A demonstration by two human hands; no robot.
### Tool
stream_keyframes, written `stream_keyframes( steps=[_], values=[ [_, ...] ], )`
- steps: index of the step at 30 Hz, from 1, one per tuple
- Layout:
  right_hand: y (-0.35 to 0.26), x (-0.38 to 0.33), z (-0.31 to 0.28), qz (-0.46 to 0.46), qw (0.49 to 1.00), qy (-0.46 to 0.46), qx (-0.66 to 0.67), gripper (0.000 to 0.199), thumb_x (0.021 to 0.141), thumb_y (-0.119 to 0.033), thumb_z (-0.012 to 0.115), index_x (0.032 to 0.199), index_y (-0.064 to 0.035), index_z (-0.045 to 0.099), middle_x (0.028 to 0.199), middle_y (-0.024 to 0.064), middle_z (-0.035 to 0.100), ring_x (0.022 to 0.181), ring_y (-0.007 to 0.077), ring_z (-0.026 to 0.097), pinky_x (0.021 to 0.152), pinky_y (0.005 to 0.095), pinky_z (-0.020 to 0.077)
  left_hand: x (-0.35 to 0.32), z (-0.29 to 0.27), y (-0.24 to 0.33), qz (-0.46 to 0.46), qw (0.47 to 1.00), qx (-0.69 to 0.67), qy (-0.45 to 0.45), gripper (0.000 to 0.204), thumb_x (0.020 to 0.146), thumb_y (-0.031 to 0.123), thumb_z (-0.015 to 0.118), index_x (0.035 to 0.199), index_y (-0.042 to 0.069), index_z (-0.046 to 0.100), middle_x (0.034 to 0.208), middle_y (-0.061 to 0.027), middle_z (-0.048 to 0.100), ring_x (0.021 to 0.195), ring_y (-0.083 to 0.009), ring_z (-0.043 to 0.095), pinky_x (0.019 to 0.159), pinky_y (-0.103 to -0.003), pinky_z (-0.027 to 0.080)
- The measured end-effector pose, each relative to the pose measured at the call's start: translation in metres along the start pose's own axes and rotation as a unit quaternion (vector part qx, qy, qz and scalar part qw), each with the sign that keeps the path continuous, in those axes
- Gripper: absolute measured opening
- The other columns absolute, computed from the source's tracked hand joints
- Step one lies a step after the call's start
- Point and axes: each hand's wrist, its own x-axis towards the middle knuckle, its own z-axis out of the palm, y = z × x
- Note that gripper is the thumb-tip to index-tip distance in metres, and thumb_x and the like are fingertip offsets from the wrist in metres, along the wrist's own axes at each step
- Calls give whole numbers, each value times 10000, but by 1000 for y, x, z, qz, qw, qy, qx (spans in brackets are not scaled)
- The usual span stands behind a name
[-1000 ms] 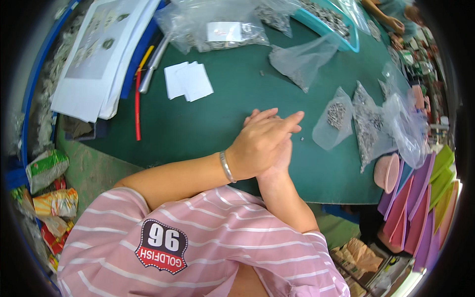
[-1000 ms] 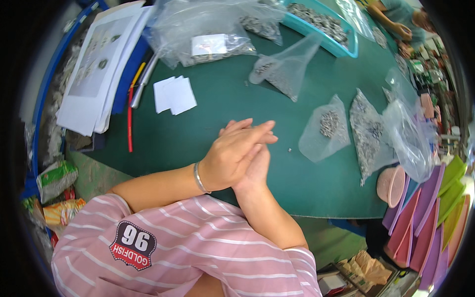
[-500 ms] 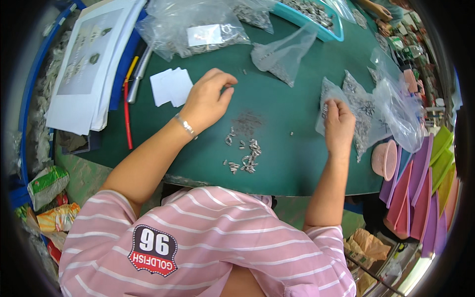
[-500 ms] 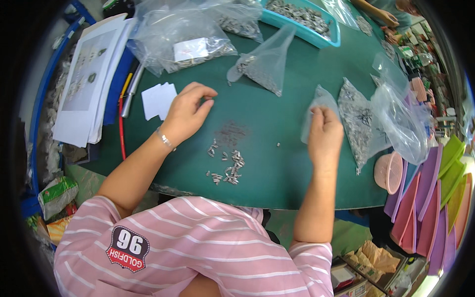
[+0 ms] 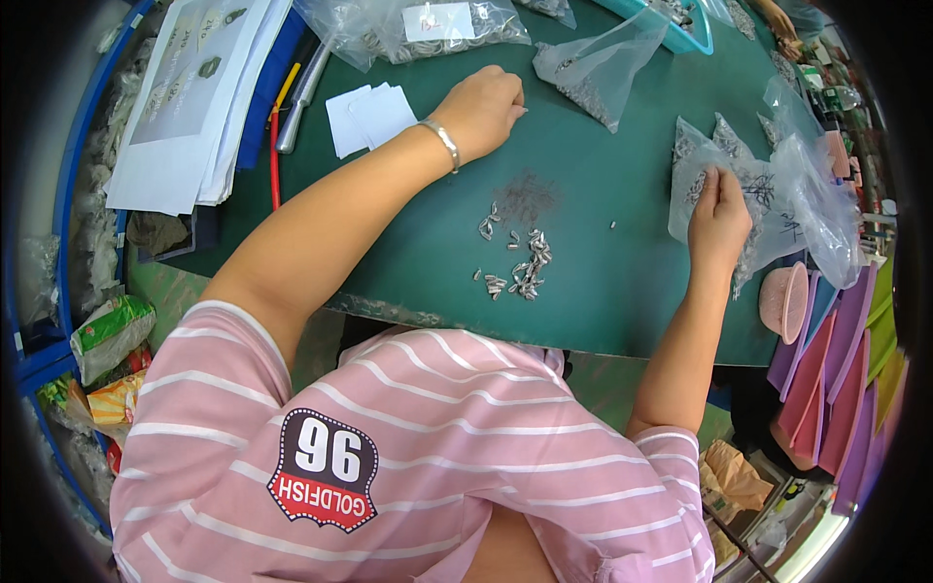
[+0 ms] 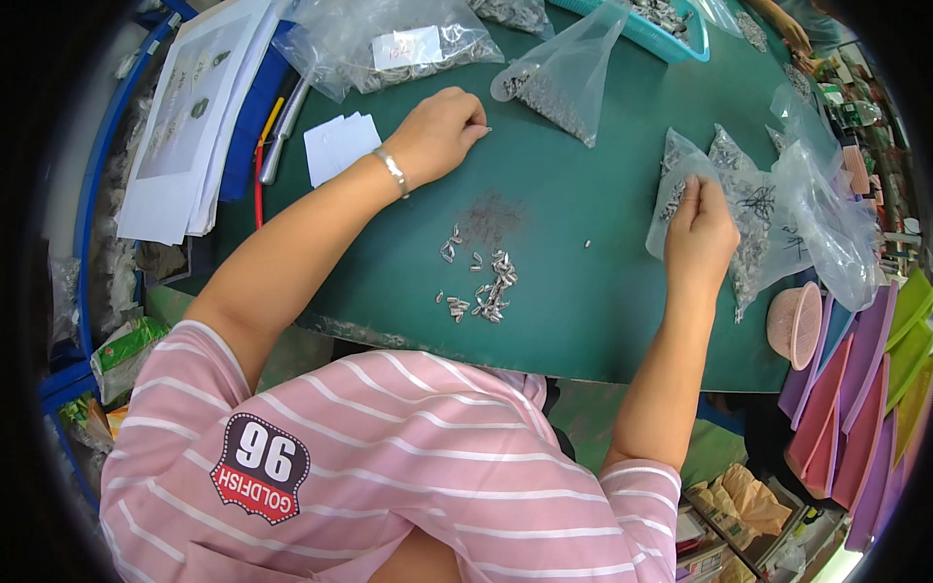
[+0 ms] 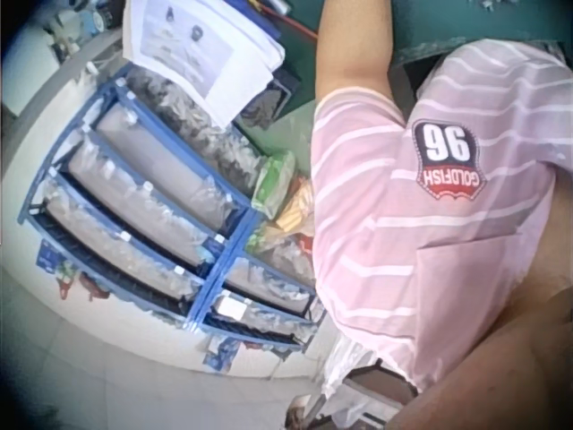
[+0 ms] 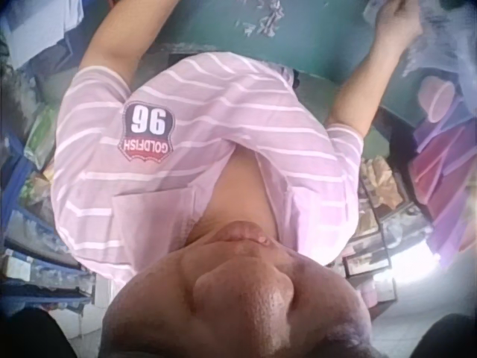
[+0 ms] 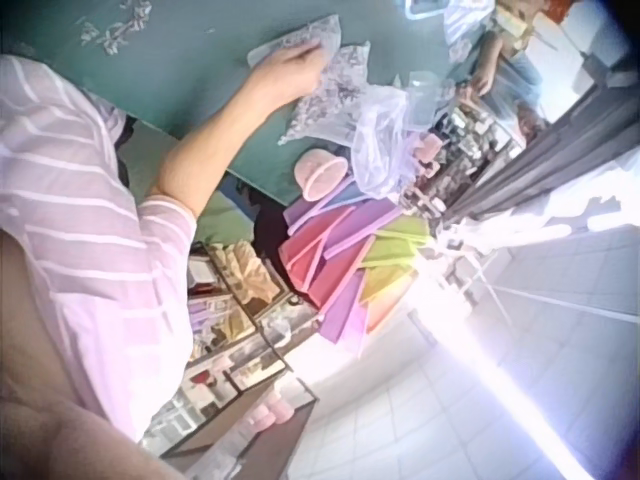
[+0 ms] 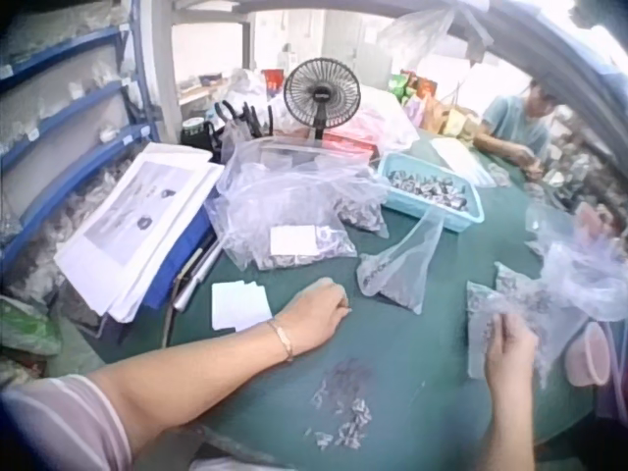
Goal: The person sorts through small metal parts on a table, wipes down a small container with a cloth, and then begins sliding metal rings onto separate metal components.
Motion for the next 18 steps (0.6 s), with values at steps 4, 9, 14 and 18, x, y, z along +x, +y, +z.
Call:
stream_keyframes(
  steps=[4, 9, 14, 18],
  values=[
    [-31, -67, -7, -105, 960, -203, 160, 229, 781, -113, 721, 969, -12, 637, 785, 93, 608, 665, 205, 583, 599, 282, 469, -37, -33, 36, -6, 983, -131, -129, 141, 758, 65, 640, 878, -3, 607, 733, -106, 626, 662, -202, 633, 621, -303, 504],
    [-49, -104, 6, -195, 887, -379, 181, 748, 567, -165, 842, 1207, 23, 503, 1175, 178, 487, 943, 362, 574, 788, 393, 490, -82, -44, 52, 11, 980, -31, -195, 432, 692, 97, 739, 1067, -23, 562, 928, -142, 541, 754, -263, 614, 684, -334, 506],
    [-52, -108, 13, -186, 875, -398, 203, 656, 599, -89, 810, 1174, 20, 514, 1111, 174, 499, 911, 369, 572, 762, 406, 492, -101, -49, 67, 22, 961, -34, -274, 685, 551, 181, 857, 1106, -29, 515, 1032, -162, 483, 880, -357, 573, 760, -380, 501],
    [-58, -112, 14, -193, 885, -372, 201, 567, 627, -76, 790, 1124, 5, 530, 1069, 166, 505, 883, 368, 575, 727, 407, 497, -115, -35, 74, 20, 969, -84, -230, 410, 649, 60, 783, 978, -3, 547, 948, -147, 508, 839, -337, 575, 713, -381, 504]
  ],
)
